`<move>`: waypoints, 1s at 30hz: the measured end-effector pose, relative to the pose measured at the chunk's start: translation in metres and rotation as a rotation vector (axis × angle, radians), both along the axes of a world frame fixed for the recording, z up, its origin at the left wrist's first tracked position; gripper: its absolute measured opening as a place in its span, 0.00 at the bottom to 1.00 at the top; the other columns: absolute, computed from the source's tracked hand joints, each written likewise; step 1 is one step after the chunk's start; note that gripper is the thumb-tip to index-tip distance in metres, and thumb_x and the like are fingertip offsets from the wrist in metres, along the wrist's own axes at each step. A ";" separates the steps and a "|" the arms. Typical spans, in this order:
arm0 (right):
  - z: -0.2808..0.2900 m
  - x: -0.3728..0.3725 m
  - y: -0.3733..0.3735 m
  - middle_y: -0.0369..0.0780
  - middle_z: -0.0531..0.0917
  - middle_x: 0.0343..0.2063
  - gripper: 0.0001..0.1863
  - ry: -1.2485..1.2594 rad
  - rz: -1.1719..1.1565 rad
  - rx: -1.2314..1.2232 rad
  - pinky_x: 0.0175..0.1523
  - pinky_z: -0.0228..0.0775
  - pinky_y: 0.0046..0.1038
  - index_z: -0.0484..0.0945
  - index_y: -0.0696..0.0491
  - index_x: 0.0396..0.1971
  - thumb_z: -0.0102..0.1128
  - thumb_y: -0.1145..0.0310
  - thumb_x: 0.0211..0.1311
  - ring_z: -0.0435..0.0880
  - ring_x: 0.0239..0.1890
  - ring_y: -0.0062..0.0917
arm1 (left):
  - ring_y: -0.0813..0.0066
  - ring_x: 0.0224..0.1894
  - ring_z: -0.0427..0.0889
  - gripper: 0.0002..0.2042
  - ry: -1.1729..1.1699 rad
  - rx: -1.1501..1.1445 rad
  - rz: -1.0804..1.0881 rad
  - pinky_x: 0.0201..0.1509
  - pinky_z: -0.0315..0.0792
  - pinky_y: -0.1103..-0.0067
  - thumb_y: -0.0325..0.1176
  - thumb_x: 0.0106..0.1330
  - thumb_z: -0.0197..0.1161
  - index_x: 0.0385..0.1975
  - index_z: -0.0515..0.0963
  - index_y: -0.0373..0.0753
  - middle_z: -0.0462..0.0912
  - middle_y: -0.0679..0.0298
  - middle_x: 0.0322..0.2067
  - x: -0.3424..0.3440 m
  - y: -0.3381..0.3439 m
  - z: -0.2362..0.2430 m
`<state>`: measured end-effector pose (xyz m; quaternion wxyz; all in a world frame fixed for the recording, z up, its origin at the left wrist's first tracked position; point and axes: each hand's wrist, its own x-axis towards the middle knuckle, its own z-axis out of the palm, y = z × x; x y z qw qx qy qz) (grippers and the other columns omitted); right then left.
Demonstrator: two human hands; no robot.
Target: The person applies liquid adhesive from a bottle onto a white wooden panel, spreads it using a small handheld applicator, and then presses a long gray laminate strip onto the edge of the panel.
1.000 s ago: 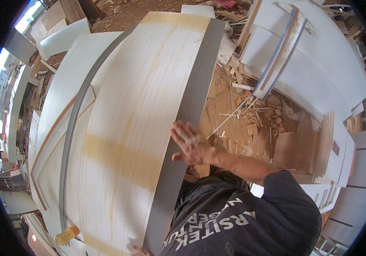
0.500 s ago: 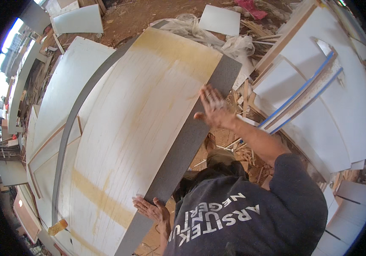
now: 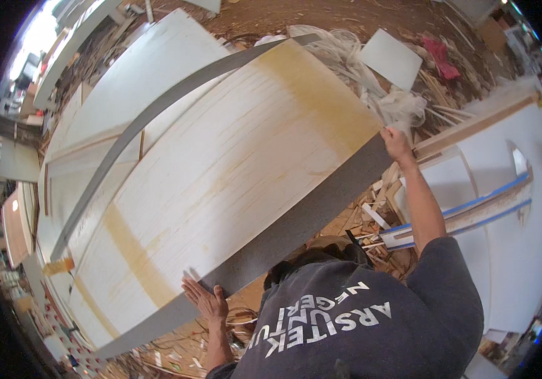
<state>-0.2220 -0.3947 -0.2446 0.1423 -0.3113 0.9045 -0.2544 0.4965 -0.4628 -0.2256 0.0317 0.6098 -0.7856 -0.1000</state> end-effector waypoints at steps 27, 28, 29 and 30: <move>0.023 -0.146 -0.319 0.46 0.86 0.46 0.21 -0.183 0.558 -0.321 0.55 0.74 0.30 0.79 0.59 0.53 0.61 0.60 0.67 0.84 0.49 0.30 | 0.41 0.76 0.46 0.47 -0.330 -0.193 0.766 0.78 0.43 0.55 0.53 0.69 0.59 0.72 0.40 0.27 0.42 0.35 0.73 -0.105 0.176 -0.022; 0.022 -0.149 -0.349 0.47 0.85 0.47 0.23 -0.189 0.572 -0.336 0.57 0.73 0.32 0.78 0.59 0.54 0.61 0.59 0.67 0.83 0.51 0.32 | 0.40 0.75 0.47 0.46 -0.157 -0.139 0.875 0.78 0.44 0.55 0.51 0.69 0.60 0.72 0.41 0.26 0.43 0.34 0.72 -0.154 0.195 -0.014; 0.021 -0.144 -0.380 0.48 0.84 0.49 0.24 -0.200 0.597 -0.352 0.58 0.72 0.33 0.78 0.59 0.56 0.61 0.58 0.67 0.83 0.53 0.34 | 0.38 0.75 0.47 0.46 -0.171 -0.086 0.760 0.78 0.44 0.55 0.47 0.66 0.63 0.72 0.42 0.26 0.44 0.34 0.72 -0.196 0.221 0.002; 0.009 -0.147 -0.407 0.49 0.83 0.51 0.25 -0.073 0.679 -0.348 0.59 0.71 0.35 0.77 0.57 0.56 0.62 0.55 0.66 0.82 0.54 0.36 | 0.37 0.75 0.47 0.46 -0.186 -0.033 0.641 0.78 0.45 0.55 0.43 0.64 0.65 0.71 0.43 0.26 0.44 0.34 0.72 -0.236 0.243 0.023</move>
